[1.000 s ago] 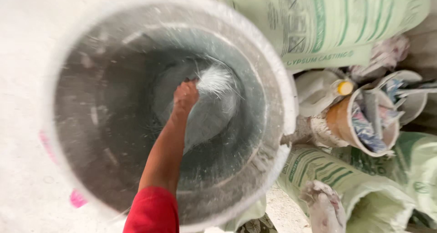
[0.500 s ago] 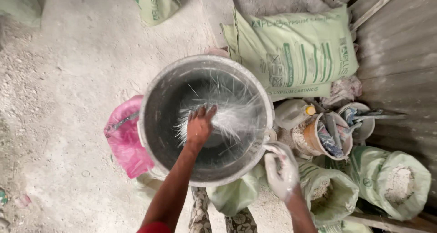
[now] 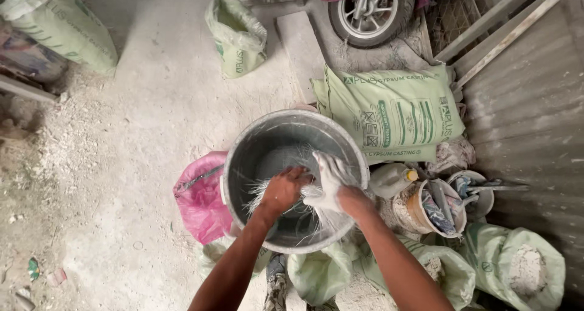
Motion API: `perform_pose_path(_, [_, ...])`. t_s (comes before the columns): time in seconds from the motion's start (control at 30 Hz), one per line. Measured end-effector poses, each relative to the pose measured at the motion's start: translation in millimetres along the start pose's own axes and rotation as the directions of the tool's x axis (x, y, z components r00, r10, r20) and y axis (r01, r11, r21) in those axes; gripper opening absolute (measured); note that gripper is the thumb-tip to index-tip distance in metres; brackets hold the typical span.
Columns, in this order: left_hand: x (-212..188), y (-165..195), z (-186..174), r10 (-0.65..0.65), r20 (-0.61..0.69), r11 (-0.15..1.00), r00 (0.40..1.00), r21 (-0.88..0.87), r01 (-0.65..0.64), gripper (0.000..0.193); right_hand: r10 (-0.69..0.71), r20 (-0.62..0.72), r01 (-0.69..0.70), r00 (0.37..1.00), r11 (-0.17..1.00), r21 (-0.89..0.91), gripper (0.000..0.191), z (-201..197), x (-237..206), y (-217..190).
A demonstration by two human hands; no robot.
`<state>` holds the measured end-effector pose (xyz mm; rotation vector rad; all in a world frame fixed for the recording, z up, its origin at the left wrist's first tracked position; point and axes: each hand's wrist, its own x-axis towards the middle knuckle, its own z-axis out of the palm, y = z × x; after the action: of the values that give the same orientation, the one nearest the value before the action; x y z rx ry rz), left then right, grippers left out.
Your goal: The person scoops white plaster from a bucket into a rectangular mold, spreads it evenly with a trowel and by hand, then covers the surface with a plastic sheet and smooths it down. The person works in a cluttered workshop area with bags of plaster and tools nearby.
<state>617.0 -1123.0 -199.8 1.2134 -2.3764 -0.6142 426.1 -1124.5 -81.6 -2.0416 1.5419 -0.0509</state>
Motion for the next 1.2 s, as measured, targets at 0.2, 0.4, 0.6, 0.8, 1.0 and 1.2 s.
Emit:
perform_pose_path(0.2, [14.4, 45.6, -63.4, 0.031, -0.195, 0.895, 0.98, -0.43, -0.114, 0.065, 0.093, 0.148, -0.155, 0.985, 0.854, 0.496, 0.097, 24.5, -2.6, 30.3])
perform_pose_path(0.4, [38.2, 97.5, -84.5, -0.002, -0.446, 0.805, 0.895, -0.532, -0.263, 0.06, -0.095, -0.372, 0.323, 0.923, 0.714, 0.621, 0.055, 45.3, -6.7, 47.5])
perform_pose_path(0.6, [34.5, 132.6, -106.2, -0.048, -0.388, 0.862, 0.92, -0.482, -0.159, 0.071, 0.028, -0.515, 0.338, 0.857, 0.724, 0.602, 0.042, 26.1, -25.5, 33.0])
perform_pose_path(0.8, [32.0, 145.3, -138.7, -0.188, -0.109, 0.936, 0.976, -0.321, 0.145, 0.103, 0.239, -0.556, 0.197, 0.796, 0.766, 0.612, 0.028, 12.9, -51.4, 23.6])
perform_pose_path(1.0, [27.6, 167.8, -181.9, 0.1, 0.334, 0.818, 0.937, -0.564, 0.113, 0.13, 0.429, -0.444, 0.386, 0.786, 0.221, 0.896, 0.034, 5.2, -112.3, 33.0])
perform_pose_path(1.2, [17.8, 280.4, -161.1, 0.319, 0.6, 0.839, 0.734, -0.539, 0.076, 0.093, 0.515, -0.463, 0.584, 0.721, -0.093, 0.806, 0.033, -17.9, -236.5, 34.2])
